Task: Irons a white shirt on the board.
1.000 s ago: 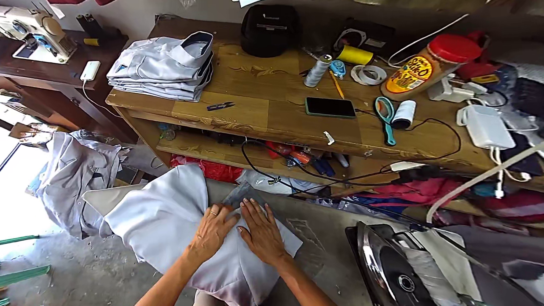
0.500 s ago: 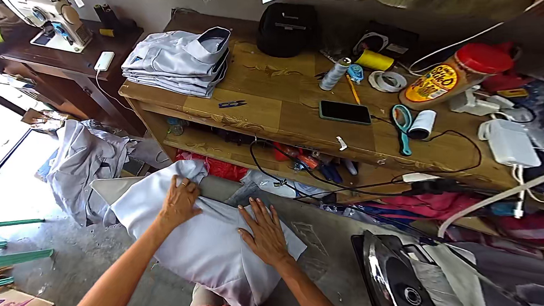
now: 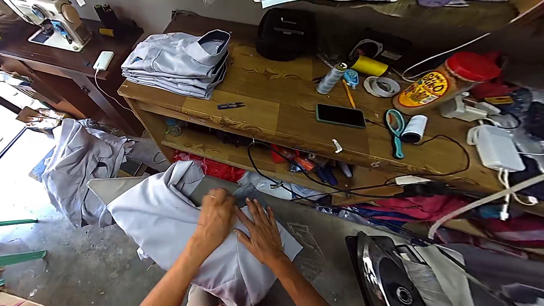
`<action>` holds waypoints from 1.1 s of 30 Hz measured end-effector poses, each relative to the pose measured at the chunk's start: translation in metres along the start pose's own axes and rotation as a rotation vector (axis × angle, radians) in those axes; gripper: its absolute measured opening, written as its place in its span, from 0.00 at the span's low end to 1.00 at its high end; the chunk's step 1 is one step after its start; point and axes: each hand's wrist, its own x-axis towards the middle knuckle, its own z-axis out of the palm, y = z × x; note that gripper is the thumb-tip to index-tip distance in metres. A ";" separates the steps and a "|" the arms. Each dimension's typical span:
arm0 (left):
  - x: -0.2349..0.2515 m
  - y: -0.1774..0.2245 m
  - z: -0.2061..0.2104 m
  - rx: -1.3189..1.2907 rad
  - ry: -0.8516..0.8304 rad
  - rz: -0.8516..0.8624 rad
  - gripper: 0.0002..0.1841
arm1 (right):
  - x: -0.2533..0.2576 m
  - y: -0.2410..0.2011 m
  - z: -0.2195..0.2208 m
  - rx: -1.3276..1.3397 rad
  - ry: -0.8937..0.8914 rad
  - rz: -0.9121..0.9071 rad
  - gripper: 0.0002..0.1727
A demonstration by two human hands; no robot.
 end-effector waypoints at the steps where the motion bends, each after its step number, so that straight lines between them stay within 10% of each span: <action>1: 0.003 0.005 0.021 -0.227 0.009 0.055 0.12 | 0.000 0.000 0.000 0.023 0.023 -0.008 0.34; 5: -0.003 -0.008 0.072 -0.601 0.013 -0.060 0.12 | 0.000 0.003 0.001 0.108 0.096 0.012 0.47; 10: -0.012 -0.011 0.080 -0.326 -0.009 0.153 0.17 | 0.001 0.005 0.004 0.236 0.201 0.073 0.61; 19: -0.009 0.004 0.084 -0.090 -0.144 0.123 0.23 | -0.096 0.051 -0.010 0.027 0.128 0.102 0.37; 25: -0.008 0.003 0.085 -0.094 -0.139 0.112 0.23 | -0.162 0.174 -0.172 -0.282 0.102 0.402 0.41; 29: -0.007 0.005 0.083 -0.119 -0.158 0.103 0.23 | -0.176 0.218 -0.206 0.049 -0.206 0.718 0.45; 33: -0.007 0.006 0.081 -0.125 -0.193 0.081 0.24 | -0.172 0.201 -0.185 0.320 -0.129 0.759 0.38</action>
